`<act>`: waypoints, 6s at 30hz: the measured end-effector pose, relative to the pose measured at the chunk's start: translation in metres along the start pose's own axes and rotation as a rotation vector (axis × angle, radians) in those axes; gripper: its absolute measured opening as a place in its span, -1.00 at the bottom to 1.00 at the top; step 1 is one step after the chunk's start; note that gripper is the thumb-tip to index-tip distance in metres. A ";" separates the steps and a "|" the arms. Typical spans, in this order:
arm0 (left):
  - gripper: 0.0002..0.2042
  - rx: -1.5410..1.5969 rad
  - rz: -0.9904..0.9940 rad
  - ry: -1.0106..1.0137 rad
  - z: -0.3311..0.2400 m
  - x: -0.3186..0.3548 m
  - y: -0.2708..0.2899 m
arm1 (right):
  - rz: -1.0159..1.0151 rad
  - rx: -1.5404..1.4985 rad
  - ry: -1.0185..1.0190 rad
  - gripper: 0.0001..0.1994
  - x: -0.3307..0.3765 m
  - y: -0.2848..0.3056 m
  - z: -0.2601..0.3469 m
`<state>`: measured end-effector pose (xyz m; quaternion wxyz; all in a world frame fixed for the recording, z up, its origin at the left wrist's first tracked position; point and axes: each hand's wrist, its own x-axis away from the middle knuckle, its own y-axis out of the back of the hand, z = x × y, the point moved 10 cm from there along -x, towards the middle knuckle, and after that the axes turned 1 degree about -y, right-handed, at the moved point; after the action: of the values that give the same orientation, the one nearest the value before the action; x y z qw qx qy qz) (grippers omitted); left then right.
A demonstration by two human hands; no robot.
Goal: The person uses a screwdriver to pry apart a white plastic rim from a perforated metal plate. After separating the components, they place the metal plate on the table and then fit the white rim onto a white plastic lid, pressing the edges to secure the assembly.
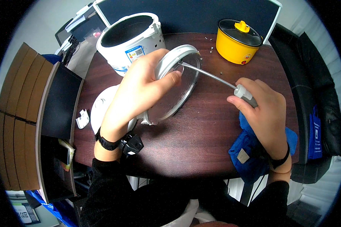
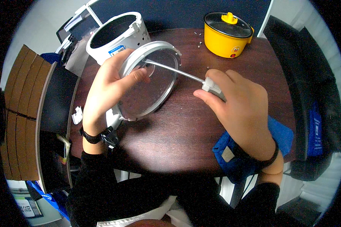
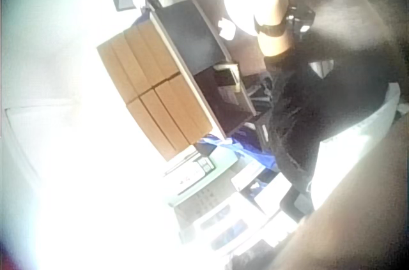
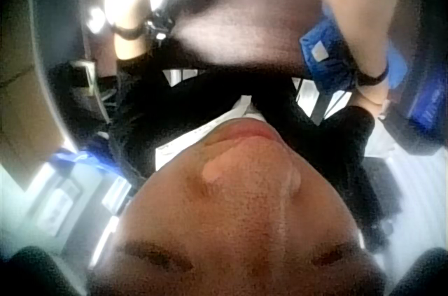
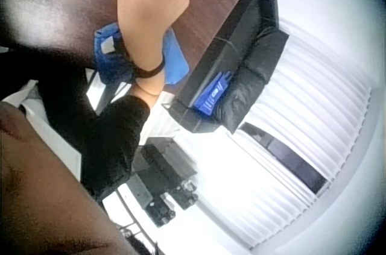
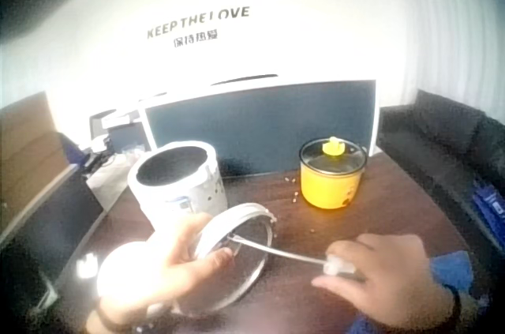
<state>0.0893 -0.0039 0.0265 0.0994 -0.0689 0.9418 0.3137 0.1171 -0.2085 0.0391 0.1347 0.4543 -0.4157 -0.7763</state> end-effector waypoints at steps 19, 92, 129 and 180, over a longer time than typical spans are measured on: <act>-0.77 0.097 0.096 0.046 0.009 -0.005 -0.010 | 0.016 0.009 -0.005 -0.65 0.000 -0.002 -0.006; -0.47 0.454 -0.099 -0.484 -0.049 0.018 -0.001 | 0.521 -0.815 -0.312 -0.73 0.014 -0.046 0.005; -0.71 0.410 0.117 -0.176 0.010 -0.023 -0.009 | 0.295 -0.923 -0.498 -0.57 -0.021 -0.082 -0.108; -0.73 -0.292 0.330 -0.279 0.000 -0.001 -0.017 | 0.514 -0.577 -0.346 -0.71 -0.018 -0.093 -0.136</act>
<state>0.0931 -0.0174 0.0174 0.1649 0.1158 0.8622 0.4648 0.2539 -0.2115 -0.0545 0.3740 0.1425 -0.2976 -0.8667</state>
